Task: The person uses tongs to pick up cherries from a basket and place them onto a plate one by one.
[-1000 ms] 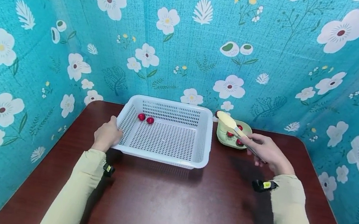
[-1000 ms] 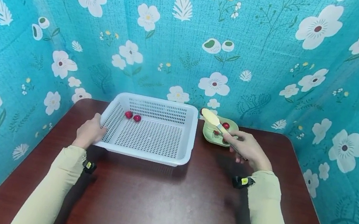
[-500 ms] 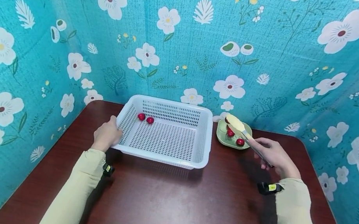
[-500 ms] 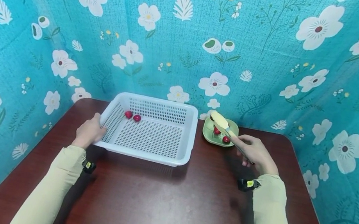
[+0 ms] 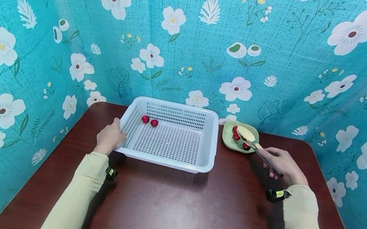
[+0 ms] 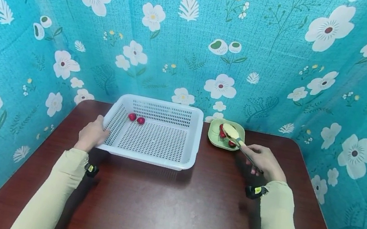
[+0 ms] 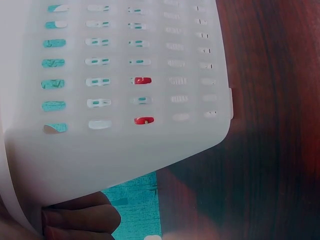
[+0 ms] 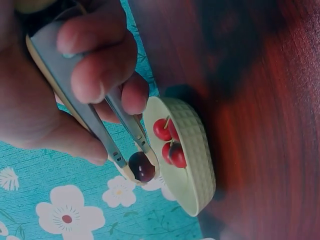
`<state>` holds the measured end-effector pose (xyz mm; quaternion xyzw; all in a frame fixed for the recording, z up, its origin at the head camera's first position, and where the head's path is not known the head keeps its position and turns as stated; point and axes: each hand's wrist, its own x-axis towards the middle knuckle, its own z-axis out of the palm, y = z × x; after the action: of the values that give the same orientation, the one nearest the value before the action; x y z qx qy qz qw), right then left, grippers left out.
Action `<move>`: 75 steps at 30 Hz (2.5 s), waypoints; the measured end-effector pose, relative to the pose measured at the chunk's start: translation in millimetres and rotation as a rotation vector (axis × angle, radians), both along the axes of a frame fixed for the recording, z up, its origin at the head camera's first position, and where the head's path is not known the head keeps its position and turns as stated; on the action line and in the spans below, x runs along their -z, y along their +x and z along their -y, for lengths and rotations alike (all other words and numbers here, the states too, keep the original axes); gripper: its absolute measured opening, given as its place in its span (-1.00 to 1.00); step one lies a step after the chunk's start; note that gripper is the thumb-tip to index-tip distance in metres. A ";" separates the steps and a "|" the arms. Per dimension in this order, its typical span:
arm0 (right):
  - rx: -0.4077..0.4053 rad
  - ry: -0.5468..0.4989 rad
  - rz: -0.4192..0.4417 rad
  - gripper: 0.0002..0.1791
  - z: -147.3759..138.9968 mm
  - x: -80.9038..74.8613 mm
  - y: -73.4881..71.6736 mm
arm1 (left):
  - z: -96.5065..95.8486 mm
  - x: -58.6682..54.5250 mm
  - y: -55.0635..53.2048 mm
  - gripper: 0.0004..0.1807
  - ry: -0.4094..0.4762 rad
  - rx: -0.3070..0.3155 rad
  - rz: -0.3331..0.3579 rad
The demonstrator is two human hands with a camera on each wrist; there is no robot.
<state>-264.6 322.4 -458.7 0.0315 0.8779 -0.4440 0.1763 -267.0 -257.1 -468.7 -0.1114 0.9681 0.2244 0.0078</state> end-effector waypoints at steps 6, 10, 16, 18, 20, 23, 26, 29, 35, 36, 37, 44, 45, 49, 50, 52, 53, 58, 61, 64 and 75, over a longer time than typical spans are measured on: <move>0.007 0.009 0.005 -0.28 -0.8 -0.2 0.2 | 0.1 0.9 0.6 -0.53 0.003 0.001 0.001; 0.013 0.022 0.012 -0.29 -0.8 -2.0 0.8 | 0.3 0.6 0.4 -0.53 0.004 0.002 0.004; 0.018 0.041 0.013 -0.31 -1.1 -6.5 3.2 | 0.4 0.5 0.6 -0.52 0.003 0.007 0.002; 0.023 0.050 0.018 -0.31 -1.4 -7.8 3.9 | 0.4 0.5 0.7 -0.52 0.005 0.007 -0.002; 0.027 0.059 0.024 -0.30 -1.7 -8.2 3.9 | 0.2 0.3 0.8 -0.52 0.007 0.007 -0.005; 0.030 0.067 0.038 -0.29 -2.7 -7.9 3.2 | 0.1 0.2 0.3 -0.53 0.004 0.005 -0.008; 0.028 0.070 0.052 -0.28 -2.9 -9.1 3.4 | 0.2 -0.4 0.1 -0.53 0.002 0.006 -0.005; 0.032 0.078 0.066 -0.28 -2.9 -10.4 3.0 | 0.7 -1.0 -0.1 -0.53 -0.005 0.006 0.002; 0.034 0.087 0.062 -0.26 -1.5 -13.5 3.0 | 0.6 -1.7 -1.2 -0.51 -0.010 0.009 -0.004; 0.032 0.087 0.061 -0.25 -1.1 -14.2 3.2 | 0.6 -1.7 -1.2 -0.50 -0.010 0.009 -0.005; 0.034 0.088 0.063 -0.24 -1.0 -14.7 3.2 | 0.5 -1.4 -1.4 -0.49 -0.009 0.010 -0.005; 0.034 0.135 0.073 -0.25 -1.3 -21.4 4.6 | 0.8 -2.4 -2.0 -0.49 -0.016 0.007 -0.003; 0.034 0.141 0.072 -0.26 -1.3 -22.5 4.5 | 1.1 -2.7 -2.2 -0.48 -0.018 0.004 -0.003; 0.029 0.156 0.076 -0.26 -0.5 -26.6 4.2 | 1.5 -3.4 -2.5 -0.47 -0.023 -0.003 0.004; 0.030 0.157 0.081 -0.24 -0.2 -27.6 4.2 | 1.4 -3.3 -2.6 -0.47 -0.020 -0.002 0.008; 0.030 0.163 0.090 -0.21 0.0 -29.2 4.1 | 1.1 -2.6 -2.7 -0.47 -0.016 0.002 0.013; 0.029 0.165 0.093 -0.19 0.2 -29.9 4.1 | 1.0 -2.2 -2.5 -0.47 -0.015 0.002 0.015; 0.016 0.183 0.097 -0.15 2.1 -33.3 3.7 | 0.6 -1.4 -1.8 -0.47 -0.018 -0.001 0.015; 0.008 0.227 0.099 -0.11 2.5 -34.5 2.1 | 0.4 -1.7 -2.2 -0.46 -0.018 -0.002 0.018; -0.008 0.288 0.100 -0.03 2.4 -35.7 0.5 | 0.4 -1.9 -2.0 -0.47 -0.021 -0.005 0.019; -0.063 0.425 0.041 -0.06 11.9 -40.9 2.5 | 0.3 -0.8 -1.7 -0.51 -0.014 -0.001 0.011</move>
<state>-262.1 310.5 -417.9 0.0495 0.9486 -0.2424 0.1972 -268.6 -257.4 -467.9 -0.1133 0.9695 0.2171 0.0123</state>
